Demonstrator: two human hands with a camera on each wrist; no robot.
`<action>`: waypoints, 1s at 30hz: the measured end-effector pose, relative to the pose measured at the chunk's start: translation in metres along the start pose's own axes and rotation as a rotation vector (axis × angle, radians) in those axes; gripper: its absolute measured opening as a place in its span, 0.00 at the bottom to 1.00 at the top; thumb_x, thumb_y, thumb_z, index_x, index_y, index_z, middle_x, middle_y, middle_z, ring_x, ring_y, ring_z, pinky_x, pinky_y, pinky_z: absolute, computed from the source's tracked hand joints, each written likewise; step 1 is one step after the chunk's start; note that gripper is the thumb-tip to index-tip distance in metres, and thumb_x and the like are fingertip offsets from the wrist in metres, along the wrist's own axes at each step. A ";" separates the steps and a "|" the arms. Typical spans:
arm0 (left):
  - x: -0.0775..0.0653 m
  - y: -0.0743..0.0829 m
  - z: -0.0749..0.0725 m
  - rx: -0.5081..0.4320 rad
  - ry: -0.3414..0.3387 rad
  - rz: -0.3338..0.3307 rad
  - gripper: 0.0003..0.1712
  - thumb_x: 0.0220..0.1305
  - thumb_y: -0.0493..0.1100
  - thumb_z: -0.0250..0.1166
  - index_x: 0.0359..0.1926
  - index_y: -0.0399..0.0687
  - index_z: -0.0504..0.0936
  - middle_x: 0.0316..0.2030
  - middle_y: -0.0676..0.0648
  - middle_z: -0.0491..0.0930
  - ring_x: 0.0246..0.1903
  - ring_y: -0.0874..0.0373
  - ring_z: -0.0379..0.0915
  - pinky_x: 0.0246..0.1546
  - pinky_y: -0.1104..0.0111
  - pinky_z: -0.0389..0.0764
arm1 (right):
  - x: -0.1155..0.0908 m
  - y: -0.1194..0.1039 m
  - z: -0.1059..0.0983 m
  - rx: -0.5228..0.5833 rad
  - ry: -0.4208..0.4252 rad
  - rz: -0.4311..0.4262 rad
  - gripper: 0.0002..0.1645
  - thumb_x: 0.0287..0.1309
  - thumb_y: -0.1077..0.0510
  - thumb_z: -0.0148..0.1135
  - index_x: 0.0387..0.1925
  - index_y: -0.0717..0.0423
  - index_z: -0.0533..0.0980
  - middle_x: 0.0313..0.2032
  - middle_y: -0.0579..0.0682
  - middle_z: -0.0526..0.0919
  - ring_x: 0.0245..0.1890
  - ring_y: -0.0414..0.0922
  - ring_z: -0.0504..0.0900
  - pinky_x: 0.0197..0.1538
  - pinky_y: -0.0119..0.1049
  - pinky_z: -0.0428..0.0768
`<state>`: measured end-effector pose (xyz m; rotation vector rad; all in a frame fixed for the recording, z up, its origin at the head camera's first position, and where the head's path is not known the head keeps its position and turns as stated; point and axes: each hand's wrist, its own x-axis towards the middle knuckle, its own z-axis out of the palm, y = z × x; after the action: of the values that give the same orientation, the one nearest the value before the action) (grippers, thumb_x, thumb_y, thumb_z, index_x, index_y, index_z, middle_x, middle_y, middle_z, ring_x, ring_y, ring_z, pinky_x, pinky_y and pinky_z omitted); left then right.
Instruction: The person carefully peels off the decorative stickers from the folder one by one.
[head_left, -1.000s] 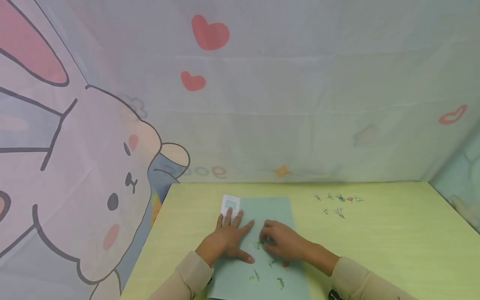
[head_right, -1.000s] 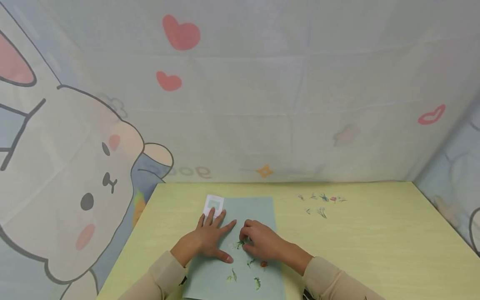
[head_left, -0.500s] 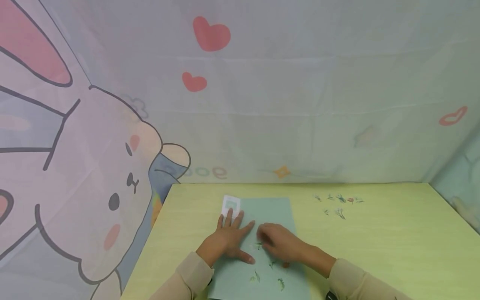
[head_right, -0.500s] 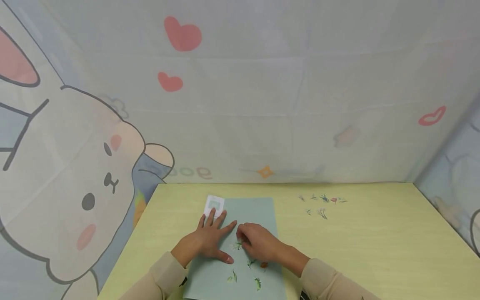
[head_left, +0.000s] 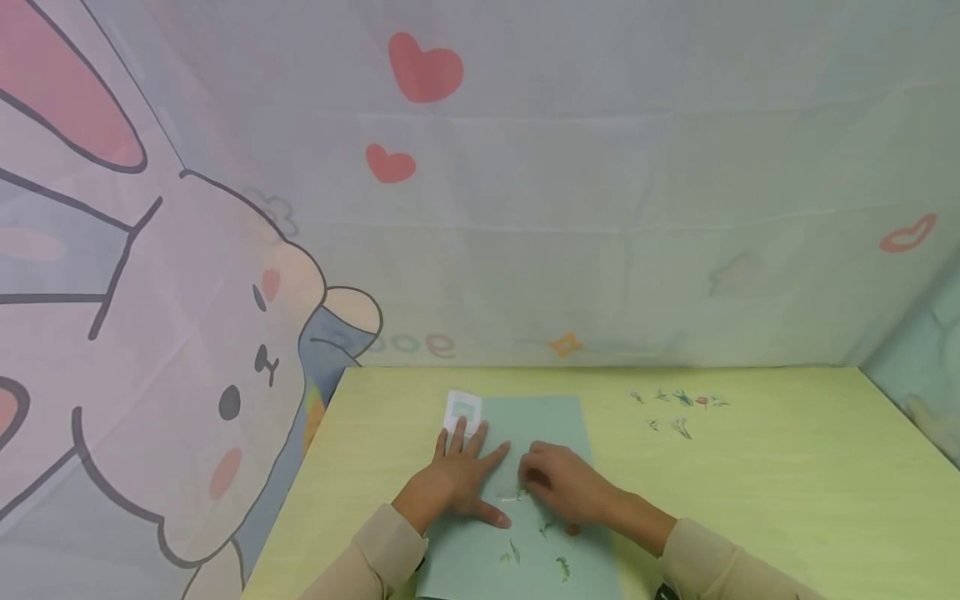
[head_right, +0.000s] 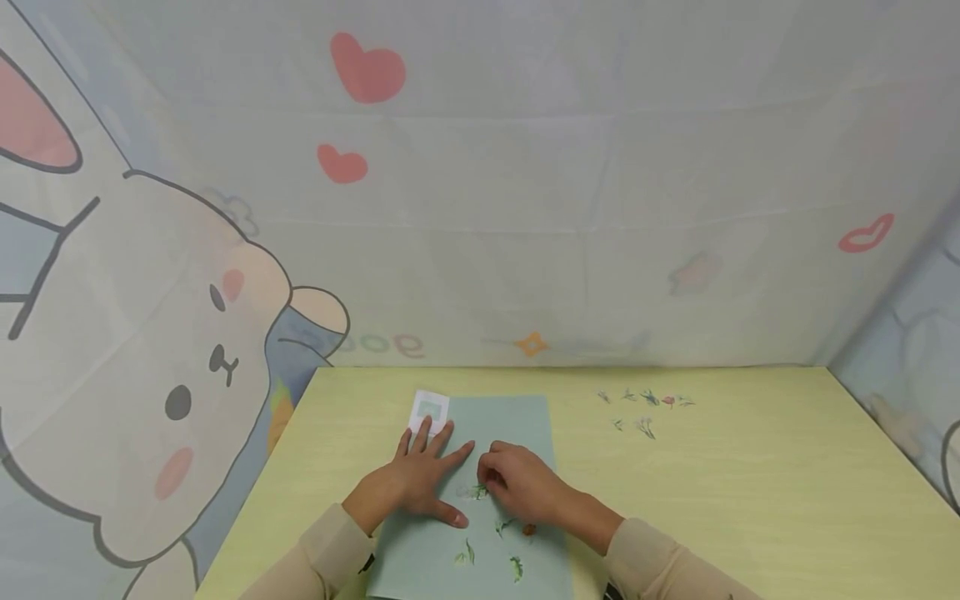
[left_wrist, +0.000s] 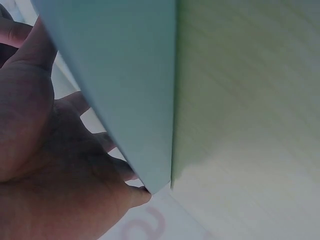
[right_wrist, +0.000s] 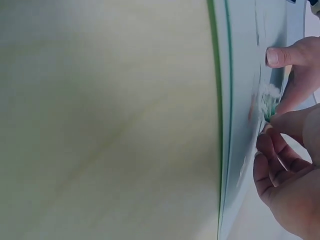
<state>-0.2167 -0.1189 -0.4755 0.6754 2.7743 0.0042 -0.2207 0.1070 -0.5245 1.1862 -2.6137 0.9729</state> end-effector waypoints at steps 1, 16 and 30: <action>0.000 0.000 0.000 -0.001 0.000 -0.001 0.66 0.51 0.77 0.76 0.84 0.60 0.59 0.84 0.38 0.44 0.83 0.33 0.30 0.78 0.37 0.40 | 0.000 0.001 -0.001 -0.007 0.003 -0.008 0.08 0.66 0.66 0.70 0.34 0.50 0.82 0.32 0.38 0.76 0.33 0.33 0.73 0.40 0.31 0.79; 0.000 0.001 -0.001 -0.003 0.008 0.000 0.66 0.51 0.76 0.76 0.84 0.60 0.60 0.84 0.38 0.45 0.83 0.33 0.30 0.78 0.37 0.40 | -0.002 0.006 -0.018 0.085 0.055 -0.037 0.07 0.67 0.68 0.69 0.38 0.52 0.83 0.35 0.40 0.83 0.35 0.35 0.79 0.41 0.35 0.82; 0.002 0.001 0.002 -0.001 0.002 0.000 0.66 0.51 0.78 0.75 0.85 0.61 0.58 0.85 0.38 0.43 0.83 0.33 0.28 0.78 0.36 0.38 | -0.009 0.011 -0.038 0.117 0.178 0.085 0.04 0.66 0.63 0.72 0.37 0.50 0.87 0.34 0.38 0.87 0.33 0.34 0.82 0.36 0.35 0.83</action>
<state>-0.2173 -0.1178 -0.4779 0.6758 2.7756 0.0063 -0.2286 0.1406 -0.5033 0.9677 -2.5155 1.2035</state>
